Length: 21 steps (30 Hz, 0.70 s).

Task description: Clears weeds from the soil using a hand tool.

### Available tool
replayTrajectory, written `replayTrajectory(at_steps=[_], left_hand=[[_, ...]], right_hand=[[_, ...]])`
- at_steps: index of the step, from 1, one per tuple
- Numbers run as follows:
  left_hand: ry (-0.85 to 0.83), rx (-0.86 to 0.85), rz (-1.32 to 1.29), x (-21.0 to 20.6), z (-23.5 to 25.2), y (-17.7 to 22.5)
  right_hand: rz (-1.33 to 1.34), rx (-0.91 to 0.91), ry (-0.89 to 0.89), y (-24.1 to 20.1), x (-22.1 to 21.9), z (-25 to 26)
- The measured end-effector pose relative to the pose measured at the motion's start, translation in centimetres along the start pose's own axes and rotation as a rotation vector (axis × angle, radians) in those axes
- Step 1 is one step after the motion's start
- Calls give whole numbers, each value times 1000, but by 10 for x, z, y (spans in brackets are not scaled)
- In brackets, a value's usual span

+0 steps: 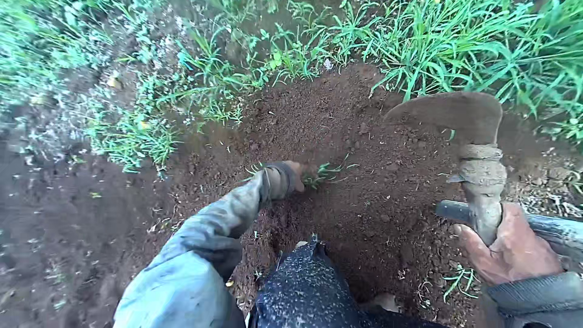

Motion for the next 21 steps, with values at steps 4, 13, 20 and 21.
replayTrajectory(at_steps=[4, 13, 20, 21], left_hand=[[592, -69, -175, 110, -100, -49], [531, 47, -75, 134, -94, -70], [433, 137, -136, 60, 14, -46], [443, 166, -153, 30, 36, -37]], right_hand=[[-21, 82, -33, -11, -9, -1], [-34, 149, -81, -33, -19, 8], [-91, 73, -106, -33, -17, 7], [-94, 73, -101, -32, -17, 8]])
Point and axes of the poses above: each hand's wrist, its own z-axis towards the middle knuckle, its own x-axis out of the back of the hand, y = z × x, the point moved 10 cm from there along z, towards the middle knuckle, and after that the axes turned 6 degrees about -x, right-handed, at the moved point
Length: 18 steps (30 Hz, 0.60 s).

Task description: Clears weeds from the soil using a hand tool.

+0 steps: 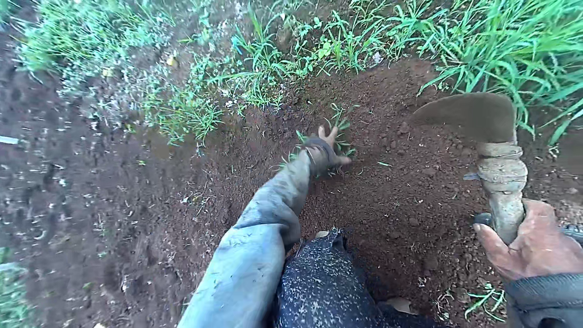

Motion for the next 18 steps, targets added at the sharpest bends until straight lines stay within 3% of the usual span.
replayTrajectory(at_steps=[2, 4, 6, 8, 11, 13, 14, 16, 18], left_hand=[[-44, 20, -23, -48, 10, 7], [-54, 23, -49, -36, 16, -11], [-50, 88, -11, 13, 26, -56], [93, 155, -56, 86, 13, -91], [451, 207, -193, 181, -40, -96], [624, 157, -334, 202, -58, -90], [608, 80, -360, 193, -53, -81], [263, -60, -132, 141, -31, -61], [37, -83, -22, 111, -21, -70]], right_hand=[[-9, -31, -4, 4, 0, 2], [-16, -76, -11, 16, -1, -3], [-14, -65, 21, 21, 3, -4], [-3, -53, 37, 24, 4, -5], [-11, -77, 0, 27, -2, 1], [-30, -75, -26, 19, -6, 9], [-34, -76, -36, 15, -7, 11], [-38, -55, -40, 7, -7, 11], [-12, -20, -31, 4, -6, 9]])
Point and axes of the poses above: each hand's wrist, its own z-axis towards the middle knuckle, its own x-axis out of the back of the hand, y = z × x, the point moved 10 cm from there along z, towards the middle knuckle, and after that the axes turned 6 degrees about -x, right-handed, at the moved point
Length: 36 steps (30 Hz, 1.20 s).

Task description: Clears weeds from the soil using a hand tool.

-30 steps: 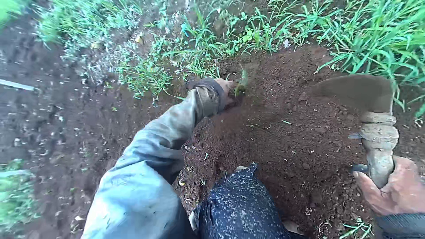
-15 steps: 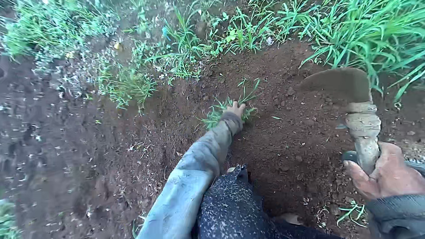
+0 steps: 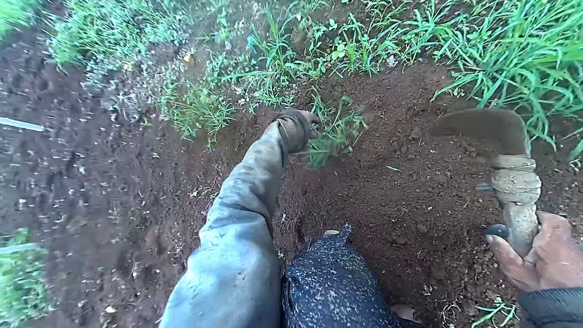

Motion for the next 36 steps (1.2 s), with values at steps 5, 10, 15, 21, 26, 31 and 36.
replayTrajectory(at_steps=[5, 10, 15, 21, 26, 31, 36], left_hand=[[71, 257, -176, -90, -15, -37], [33, 116, -202, -120, 38, -13], [132, 300, -234, -38, 69, -36], [111, 70, -152, -130, 70, 115], [-67, -98, -159, -110, 27, 147], [369, 99, -592, -16, 37, 41], [-2, 135, -92, -154, 12, 41]], right_hand=[[-38, -50, 19, 20, 5, -1], [-48, -116, 1, 37, 4, 5], [-76, -168, 6, 49, 3, -2], [-106, -202, -61, 34, -3, 8], [-73, -132, -20, 20, 2, 10], [-108, -158, -86, 28, -12, 8], [-99, -149, -96, 24, -10, 9]])
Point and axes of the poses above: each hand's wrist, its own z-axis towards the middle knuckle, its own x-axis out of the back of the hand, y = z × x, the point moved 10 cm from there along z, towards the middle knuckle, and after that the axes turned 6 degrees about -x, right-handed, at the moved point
